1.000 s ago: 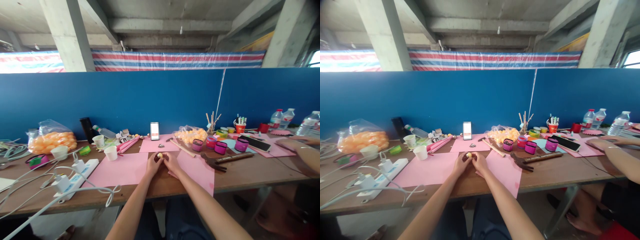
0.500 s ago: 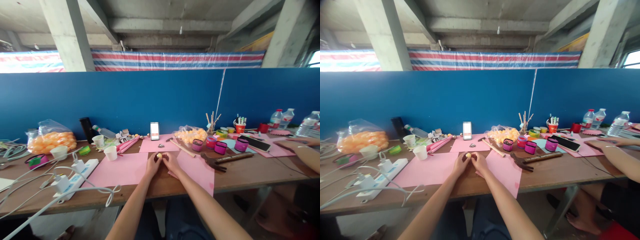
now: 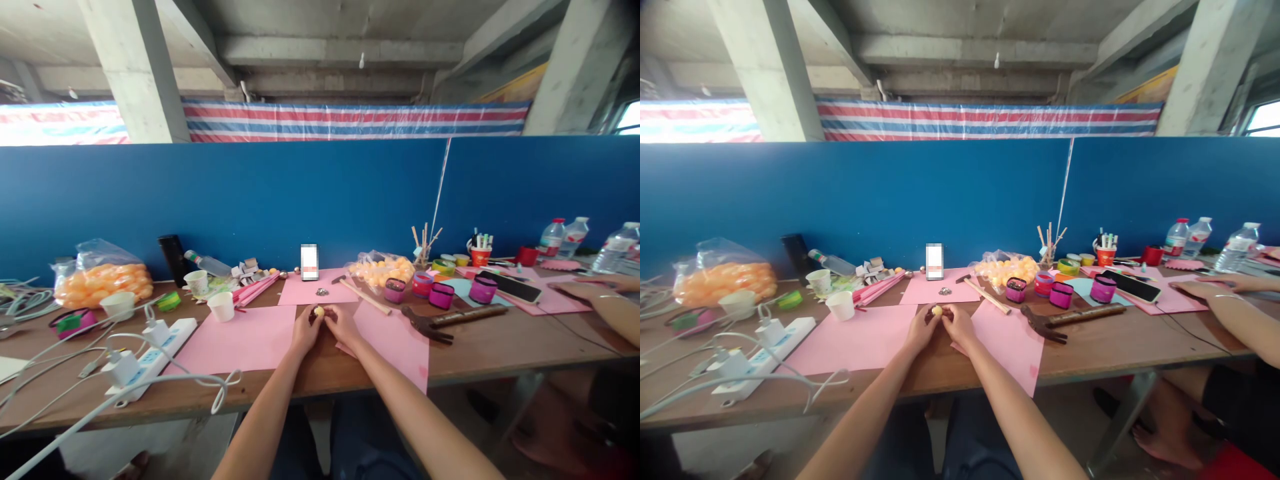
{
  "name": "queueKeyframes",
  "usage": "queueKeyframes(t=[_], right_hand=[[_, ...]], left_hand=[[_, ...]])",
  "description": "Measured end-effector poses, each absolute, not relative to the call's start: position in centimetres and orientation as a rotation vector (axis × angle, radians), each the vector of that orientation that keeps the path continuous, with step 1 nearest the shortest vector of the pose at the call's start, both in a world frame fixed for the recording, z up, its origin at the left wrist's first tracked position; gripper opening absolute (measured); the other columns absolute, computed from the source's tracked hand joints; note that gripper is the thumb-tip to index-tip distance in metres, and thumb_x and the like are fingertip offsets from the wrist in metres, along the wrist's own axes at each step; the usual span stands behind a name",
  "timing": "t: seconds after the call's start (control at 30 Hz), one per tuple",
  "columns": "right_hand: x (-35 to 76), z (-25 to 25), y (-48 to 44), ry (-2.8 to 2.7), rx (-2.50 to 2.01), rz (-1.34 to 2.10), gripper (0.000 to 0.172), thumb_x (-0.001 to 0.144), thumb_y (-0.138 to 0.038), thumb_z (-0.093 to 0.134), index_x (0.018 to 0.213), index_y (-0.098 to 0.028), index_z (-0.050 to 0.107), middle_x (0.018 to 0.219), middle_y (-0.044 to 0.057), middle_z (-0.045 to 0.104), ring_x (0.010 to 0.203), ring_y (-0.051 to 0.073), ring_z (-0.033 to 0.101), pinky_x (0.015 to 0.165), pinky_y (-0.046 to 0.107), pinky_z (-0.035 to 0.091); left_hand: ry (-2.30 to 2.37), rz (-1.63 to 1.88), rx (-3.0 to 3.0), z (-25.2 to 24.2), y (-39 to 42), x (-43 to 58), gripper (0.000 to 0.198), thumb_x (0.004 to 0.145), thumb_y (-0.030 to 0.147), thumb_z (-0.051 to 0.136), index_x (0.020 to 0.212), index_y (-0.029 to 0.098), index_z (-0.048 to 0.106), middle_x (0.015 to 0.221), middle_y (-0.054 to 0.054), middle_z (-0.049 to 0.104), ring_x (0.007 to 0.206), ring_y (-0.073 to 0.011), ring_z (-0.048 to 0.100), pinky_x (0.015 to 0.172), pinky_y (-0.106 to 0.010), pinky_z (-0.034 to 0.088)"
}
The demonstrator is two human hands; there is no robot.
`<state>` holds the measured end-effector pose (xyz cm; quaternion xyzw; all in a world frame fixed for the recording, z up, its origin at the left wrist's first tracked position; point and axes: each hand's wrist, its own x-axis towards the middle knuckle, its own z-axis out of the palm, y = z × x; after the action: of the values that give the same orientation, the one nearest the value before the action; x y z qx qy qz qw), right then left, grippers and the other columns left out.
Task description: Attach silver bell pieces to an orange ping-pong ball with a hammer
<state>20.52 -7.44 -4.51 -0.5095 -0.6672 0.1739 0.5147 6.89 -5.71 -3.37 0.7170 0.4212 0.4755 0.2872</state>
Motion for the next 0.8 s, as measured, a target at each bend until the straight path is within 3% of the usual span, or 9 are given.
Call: queueKeyframes(t=[0.8], right_hand=[[20.54, -4.37, -7.54, -1.611, -1.226, 0.404, 0.024, 0.076, -0.015, 0.048, 0.098, -0.02, 0.057, 0.094, 0.004, 0.066, 0.087, 0.017, 0.062, 0.079, 0.031, 0.047]], left_hand=[[1.117, 1.299, 1.883, -3.48, -5.53, 6.91, 0.04, 0.074, 0.029, 0.056, 0.112, 0.018, 0.055, 0.111, -0.01, 0.06, 0.097, -0.019, 0.058, 0.085, -0.033, 0.044]])
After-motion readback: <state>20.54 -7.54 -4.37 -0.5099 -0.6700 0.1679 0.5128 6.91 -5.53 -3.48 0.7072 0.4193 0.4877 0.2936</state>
